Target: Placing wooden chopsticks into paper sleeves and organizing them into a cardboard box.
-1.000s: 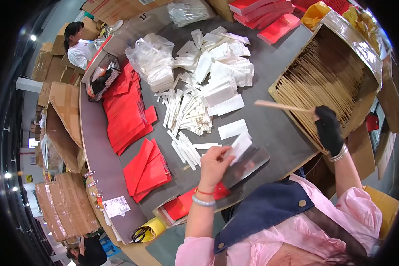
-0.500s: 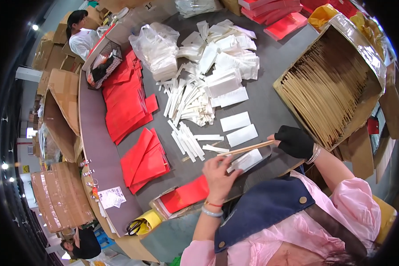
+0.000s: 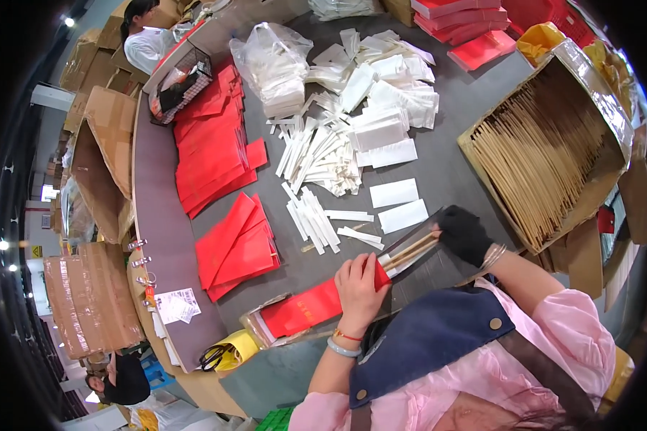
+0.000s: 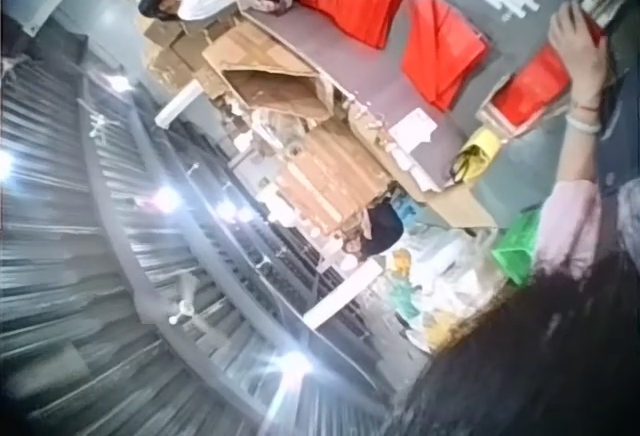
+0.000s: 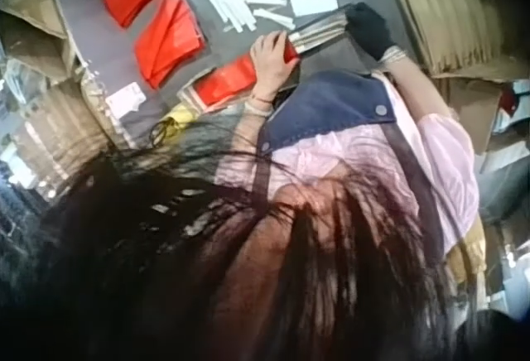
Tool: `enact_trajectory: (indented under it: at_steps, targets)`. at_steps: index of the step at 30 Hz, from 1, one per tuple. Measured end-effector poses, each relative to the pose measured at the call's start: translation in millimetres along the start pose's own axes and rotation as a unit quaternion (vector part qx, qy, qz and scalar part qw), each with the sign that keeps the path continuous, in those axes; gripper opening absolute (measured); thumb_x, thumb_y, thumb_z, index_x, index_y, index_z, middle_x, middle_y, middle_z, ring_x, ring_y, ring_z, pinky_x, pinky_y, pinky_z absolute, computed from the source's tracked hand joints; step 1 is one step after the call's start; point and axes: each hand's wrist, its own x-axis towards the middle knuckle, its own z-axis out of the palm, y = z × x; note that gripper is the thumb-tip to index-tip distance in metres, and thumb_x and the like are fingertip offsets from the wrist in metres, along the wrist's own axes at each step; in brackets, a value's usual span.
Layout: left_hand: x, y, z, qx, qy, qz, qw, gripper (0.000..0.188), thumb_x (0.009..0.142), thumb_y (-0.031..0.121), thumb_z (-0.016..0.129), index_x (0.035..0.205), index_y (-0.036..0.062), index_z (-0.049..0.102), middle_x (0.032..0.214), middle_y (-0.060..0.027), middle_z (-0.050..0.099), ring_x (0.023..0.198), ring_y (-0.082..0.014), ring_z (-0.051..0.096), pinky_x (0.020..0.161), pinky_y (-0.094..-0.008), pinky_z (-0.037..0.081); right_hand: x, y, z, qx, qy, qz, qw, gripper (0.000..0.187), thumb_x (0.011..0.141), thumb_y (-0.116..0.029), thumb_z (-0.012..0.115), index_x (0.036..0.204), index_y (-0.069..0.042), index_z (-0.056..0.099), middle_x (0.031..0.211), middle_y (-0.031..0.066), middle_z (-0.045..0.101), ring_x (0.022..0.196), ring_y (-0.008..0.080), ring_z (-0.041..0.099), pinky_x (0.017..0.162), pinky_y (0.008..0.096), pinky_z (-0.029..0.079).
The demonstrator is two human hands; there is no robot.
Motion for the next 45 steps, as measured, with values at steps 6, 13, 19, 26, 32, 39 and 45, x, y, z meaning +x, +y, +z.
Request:
enact_trajectory:
  at_steps: [6,13,19,26,32,39,45]
  targets:
    - [14.0,-0.3,0.2,-0.027,0.001,0.031,0.999,0.072,0.059,0.017,0.083,0.125,0.0075,0.055,0.119,-0.0082,0.055,0.11,-0.0314,0.05,0.094,-0.0444,0.038,18.3,-70.9,24.1,0.162,-0.039,0.001,0.986,0.028,0.075,-0.013,0.073,0.097,-0.004,0.058,0.089,0.016,0.057,0.082,0.0332,0.059,0.071,0.0376,0.048]
    - [19.6,-9.1,9.9,0.006,0.015,0.061,0.998,0.065,0.066,0.019,0.078,0.127,0.0118,0.056,0.118,-0.0101,0.055,0.11,-0.0305,0.05,0.091,-0.0433,0.04,24.8,-81.4,35.4,0.275,-0.111,-0.049,0.954,0.036,0.076,-0.018,0.07,0.105,-0.003,0.056,0.099,0.0173,0.056,0.095,0.0347,0.057,0.08,0.0404,0.046]
    - [30.9,14.1,-35.9,0.062,-0.185,0.09,0.977,0.04,0.07,0.008,0.066,0.109,0.0164,0.063,0.107,-0.0119,0.055,0.101,-0.0318,0.052,0.083,-0.0449,0.042,21.3,-74.6,-15.6,-0.158,-0.029,-0.112,0.981,0.062,0.059,-0.047,0.078,0.11,-0.014,0.061,0.102,0.0106,0.06,0.102,0.0302,0.056,0.095,0.0506,0.034]
    - [43.2,-59.1,-118.1,0.073,-0.046,0.076,0.993,0.026,0.061,-0.002,0.066,0.084,0.0066,0.061,0.116,-0.0159,0.055,0.107,-0.037,0.051,0.087,-0.0488,0.044,10.2,-61.3,-69.3,-0.161,0.017,-0.004,0.987,0.059,0.061,-0.041,0.08,0.106,-0.01,0.058,0.1,0.0101,0.059,0.099,0.0321,0.056,0.088,0.0434,0.038]
    - [-7.6,-33.9,-30.6,0.056,0.068,-0.172,0.981,0.071,0.065,0.037,0.082,0.124,0.0062,0.058,0.14,-0.0189,0.043,0.132,-0.0396,0.035,0.108,-0.0563,0.026,8.3,-79.6,-59.5,-0.229,-0.039,-0.015,0.973,0.063,0.061,-0.044,0.08,0.109,-0.009,0.059,0.104,0.0093,0.059,0.101,0.0296,0.056,0.094,0.0448,0.035]
    - [-17.4,-32.3,7.0,-0.065,0.063,-0.263,0.961,0.096,0.065,0.052,0.082,0.138,0.0026,0.044,0.145,-0.0187,0.035,0.139,-0.039,0.023,0.112,-0.0624,0.009,16.7,-83.6,-49.3,-0.252,-0.123,-0.035,0.959,0.064,0.062,-0.046,0.079,0.111,-0.008,0.061,0.104,0.0094,0.059,0.1,0.028,0.056,0.098,0.0456,0.032]
    - [-15.6,-24.5,5.0,-0.08,0.044,-0.253,0.963,0.098,0.065,0.053,0.082,0.139,0.0026,0.042,0.147,-0.0177,0.033,0.141,-0.0381,0.02,0.113,-0.0625,0.006,20.5,-72.2,7.8,-0.204,-0.221,-0.075,0.951,0.069,0.066,-0.057,0.071,0.112,-0.007,0.06,0.11,0.0132,0.06,0.106,0.0323,0.055,0.097,0.0499,0.034]
